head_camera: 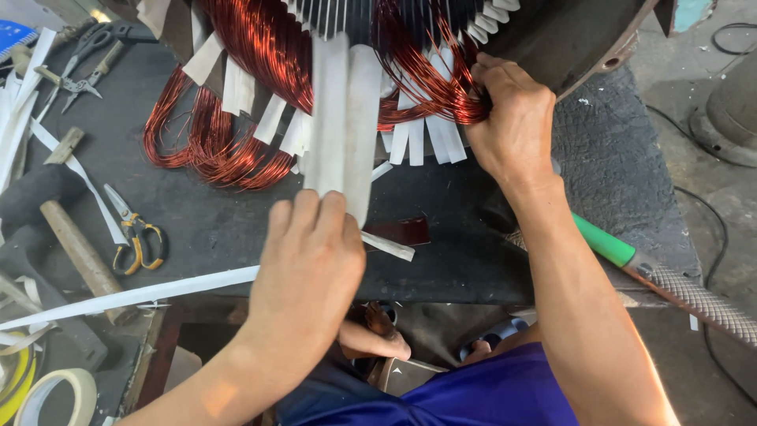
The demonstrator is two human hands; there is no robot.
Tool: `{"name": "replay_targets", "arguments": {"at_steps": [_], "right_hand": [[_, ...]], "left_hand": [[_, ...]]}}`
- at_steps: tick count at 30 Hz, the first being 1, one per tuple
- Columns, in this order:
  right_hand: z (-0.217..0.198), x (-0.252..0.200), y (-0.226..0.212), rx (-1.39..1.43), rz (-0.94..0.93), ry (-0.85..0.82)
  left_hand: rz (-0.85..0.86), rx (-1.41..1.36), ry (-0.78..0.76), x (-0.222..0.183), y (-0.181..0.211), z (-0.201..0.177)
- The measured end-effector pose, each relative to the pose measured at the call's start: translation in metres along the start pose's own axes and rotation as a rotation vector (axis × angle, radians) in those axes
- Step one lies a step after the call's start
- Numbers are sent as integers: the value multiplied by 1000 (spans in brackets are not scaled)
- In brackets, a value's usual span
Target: Winding copper wire coils into the slots of an electric motor stator and inserting insulation strips
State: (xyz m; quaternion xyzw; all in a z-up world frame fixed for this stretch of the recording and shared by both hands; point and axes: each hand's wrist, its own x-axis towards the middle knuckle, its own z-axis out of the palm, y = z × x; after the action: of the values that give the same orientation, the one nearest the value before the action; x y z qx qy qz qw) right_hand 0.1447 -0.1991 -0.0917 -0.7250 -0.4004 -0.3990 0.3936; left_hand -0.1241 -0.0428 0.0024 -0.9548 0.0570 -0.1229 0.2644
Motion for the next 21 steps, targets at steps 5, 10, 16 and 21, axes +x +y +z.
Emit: {"name": "replay_targets", "arguments": {"at_steps": [5, 10, 16, 21], "right_hand": [[-1, 1, -1, 15, 15, -2], [0, 0, -1, 2, 23, 0], [1, -1, 0, -3, 32, 2], [1, -1, 0, -4, 20, -8]], "left_hand": [[90, 19, -104, 4, 11, -2], [115, 39, -151, 10, 14, -7], [139, 73, -155, 11, 23, -2], [43, 102, -83, 15, 23, -1]]}}
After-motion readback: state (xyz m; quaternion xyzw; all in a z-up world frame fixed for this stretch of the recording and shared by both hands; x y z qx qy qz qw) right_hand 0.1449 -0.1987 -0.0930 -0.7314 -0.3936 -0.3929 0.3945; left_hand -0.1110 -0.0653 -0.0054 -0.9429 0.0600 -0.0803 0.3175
